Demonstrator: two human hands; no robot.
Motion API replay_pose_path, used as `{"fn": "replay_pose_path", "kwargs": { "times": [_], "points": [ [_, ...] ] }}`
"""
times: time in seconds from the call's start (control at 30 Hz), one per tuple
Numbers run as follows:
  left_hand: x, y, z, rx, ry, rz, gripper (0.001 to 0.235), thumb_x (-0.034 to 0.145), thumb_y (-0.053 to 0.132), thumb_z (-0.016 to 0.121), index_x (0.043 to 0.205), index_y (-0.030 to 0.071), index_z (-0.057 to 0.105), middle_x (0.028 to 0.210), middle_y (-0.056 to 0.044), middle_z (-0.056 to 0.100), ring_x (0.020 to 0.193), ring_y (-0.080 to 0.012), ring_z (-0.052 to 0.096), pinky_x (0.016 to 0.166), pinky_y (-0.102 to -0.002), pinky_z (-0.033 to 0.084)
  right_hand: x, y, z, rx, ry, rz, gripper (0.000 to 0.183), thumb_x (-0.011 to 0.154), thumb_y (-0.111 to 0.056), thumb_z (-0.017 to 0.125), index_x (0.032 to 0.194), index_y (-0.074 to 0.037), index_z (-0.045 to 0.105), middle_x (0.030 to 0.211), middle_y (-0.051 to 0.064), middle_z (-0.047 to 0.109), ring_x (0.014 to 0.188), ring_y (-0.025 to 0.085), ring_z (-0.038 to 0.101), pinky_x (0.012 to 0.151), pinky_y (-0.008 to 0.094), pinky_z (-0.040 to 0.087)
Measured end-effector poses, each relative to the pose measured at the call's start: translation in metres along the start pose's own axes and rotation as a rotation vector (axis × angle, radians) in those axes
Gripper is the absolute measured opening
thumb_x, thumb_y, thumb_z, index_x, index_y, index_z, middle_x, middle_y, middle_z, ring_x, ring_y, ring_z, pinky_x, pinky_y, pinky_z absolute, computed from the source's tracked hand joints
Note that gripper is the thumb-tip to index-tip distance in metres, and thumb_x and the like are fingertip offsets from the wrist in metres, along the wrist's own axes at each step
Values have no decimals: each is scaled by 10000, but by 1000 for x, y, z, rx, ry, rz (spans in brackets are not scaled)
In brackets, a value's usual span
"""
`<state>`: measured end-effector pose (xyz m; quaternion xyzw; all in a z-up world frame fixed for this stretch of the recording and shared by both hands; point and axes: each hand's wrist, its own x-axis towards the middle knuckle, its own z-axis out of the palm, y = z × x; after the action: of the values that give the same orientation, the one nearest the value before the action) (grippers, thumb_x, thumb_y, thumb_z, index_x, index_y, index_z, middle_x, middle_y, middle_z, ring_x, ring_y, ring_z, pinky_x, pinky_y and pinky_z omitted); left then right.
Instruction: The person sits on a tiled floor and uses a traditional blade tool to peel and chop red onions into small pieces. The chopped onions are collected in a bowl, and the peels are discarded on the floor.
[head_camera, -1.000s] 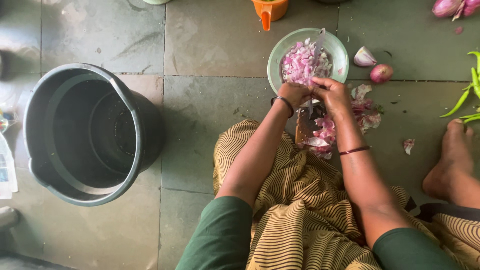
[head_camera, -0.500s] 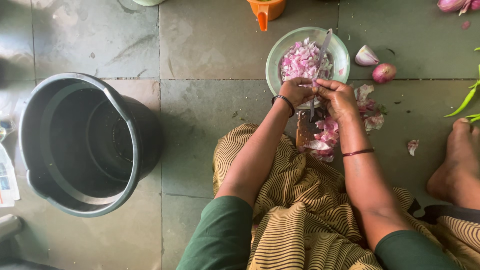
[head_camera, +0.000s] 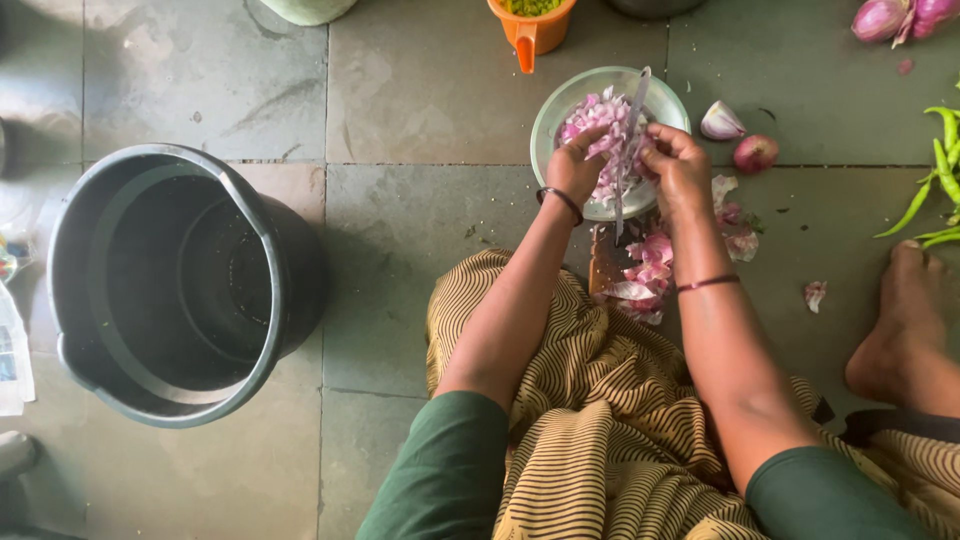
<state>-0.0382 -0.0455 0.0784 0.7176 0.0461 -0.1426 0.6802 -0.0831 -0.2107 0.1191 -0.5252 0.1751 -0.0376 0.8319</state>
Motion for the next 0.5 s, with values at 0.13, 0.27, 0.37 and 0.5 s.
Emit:
{"fn": "replay_pose_path", "kwargs": {
  "times": [0.13, 0.27, 0.37, 0.5],
  "points": [
    [-16, -10, 4, -259, -234, -398, 239, 891, 66, 727, 1088, -69, 726, 845, -110, 747, 685, -130, 687, 610, -243, 578, -30, -4, 0, -170, -14, 174, 250, 932, 32, 682, 1182, 35, 692, 1043, 112, 749, 878, 159, 733, 815, 280, 632],
    [-7, -47, 13, -69, -202, -292, 213, 869, 91, 800, 929, -112, 780, 763, -118, 743, 632, -122, 664, 562, -248, 547, -32, 12, -5, -123, -18, 241, 250, 931, 19, 713, 1180, 45, 707, 1059, 120, 757, 892, 159, 735, 831, 270, 621],
    [10, -69, 21, -134, -165, -296, 190, 848, 84, 808, 907, -93, 774, 755, -110, 753, 625, -127, 682, 574, -258, 561, -20, 26, -18, -80, -10, 269, 235, 951, 5, 705, 1183, 44, 715, 1034, 132, 756, 848, 162, 720, 775, 266, 597],
    [29, -63, 25, -55, 10, -235, 171, 857, 69, 768, 973, -57, 781, 770, -111, 757, 633, -145, 684, 584, -281, 564, 11, 31, -16, -220, -20, 213, 217, 945, 25, 672, 1158, 39, 709, 1018, 109, 773, 842, 152, 738, 777, 253, 615]
  ]
}}
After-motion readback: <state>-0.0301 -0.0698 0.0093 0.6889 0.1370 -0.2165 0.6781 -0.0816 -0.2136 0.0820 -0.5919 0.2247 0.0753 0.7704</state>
